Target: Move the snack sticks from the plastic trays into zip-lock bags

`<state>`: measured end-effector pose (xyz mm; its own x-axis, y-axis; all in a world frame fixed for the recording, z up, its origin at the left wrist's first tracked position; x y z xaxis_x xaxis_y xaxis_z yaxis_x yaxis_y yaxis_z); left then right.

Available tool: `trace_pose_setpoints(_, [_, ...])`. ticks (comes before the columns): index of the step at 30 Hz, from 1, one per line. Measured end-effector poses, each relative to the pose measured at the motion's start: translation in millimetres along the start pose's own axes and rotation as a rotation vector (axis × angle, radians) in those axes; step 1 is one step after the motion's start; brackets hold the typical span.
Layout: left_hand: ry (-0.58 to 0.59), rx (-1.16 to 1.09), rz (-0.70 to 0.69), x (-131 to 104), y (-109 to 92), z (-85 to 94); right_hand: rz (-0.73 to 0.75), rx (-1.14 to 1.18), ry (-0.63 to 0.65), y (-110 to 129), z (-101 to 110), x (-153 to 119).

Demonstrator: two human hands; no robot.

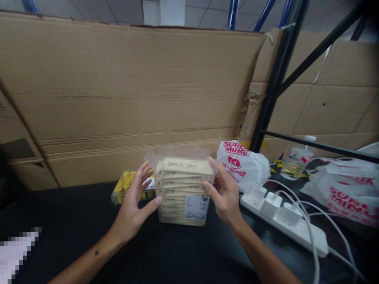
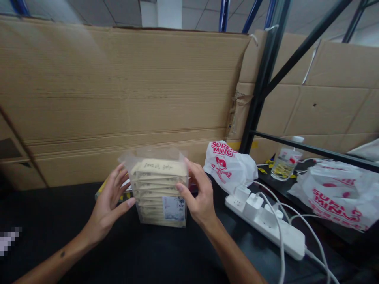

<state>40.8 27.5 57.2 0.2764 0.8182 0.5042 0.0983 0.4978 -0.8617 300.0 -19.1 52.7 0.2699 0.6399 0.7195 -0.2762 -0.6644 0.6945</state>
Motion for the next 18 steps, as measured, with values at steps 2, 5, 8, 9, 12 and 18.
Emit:
trace_pose_setpoints(2, [0.085,-0.017,-0.024,12,-7,-10.0,0.099,-0.081,0.041,5,0,0])
trace_pose_setpoints(5, [0.183,0.016,-0.069,29,-15,-19.8,0.098,-0.092,0.091,10,0,6])
trace_pose_setpoints(8, [0.101,0.168,-0.147,47,-26,-17.1,0.069,-0.084,0.079,20,-2,21])
trace_pose_setpoints(9, [0.075,0.229,-0.157,52,-30,-15.3,0.053,-0.103,0.087,24,-4,27])
trace_pose_setpoints(12, [0.077,0.362,-0.155,68,-45,-9.9,-0.061,-0.143,0.191,33,-9,48])
trace_pose_setpoints(18, [0.340,0.480,-0.066,82,-68,-6.0,-0.110,-0.429,0.560,60,-14,83])
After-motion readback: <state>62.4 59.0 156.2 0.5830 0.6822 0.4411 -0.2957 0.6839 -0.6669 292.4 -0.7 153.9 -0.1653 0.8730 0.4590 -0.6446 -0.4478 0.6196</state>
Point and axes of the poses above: each hand's wrist, its own x-axis towards the middle knuckle, its own z-axis out of the back of the hand, y = z × x, the point moved 5 cm from there along x, towards the middle knuckle
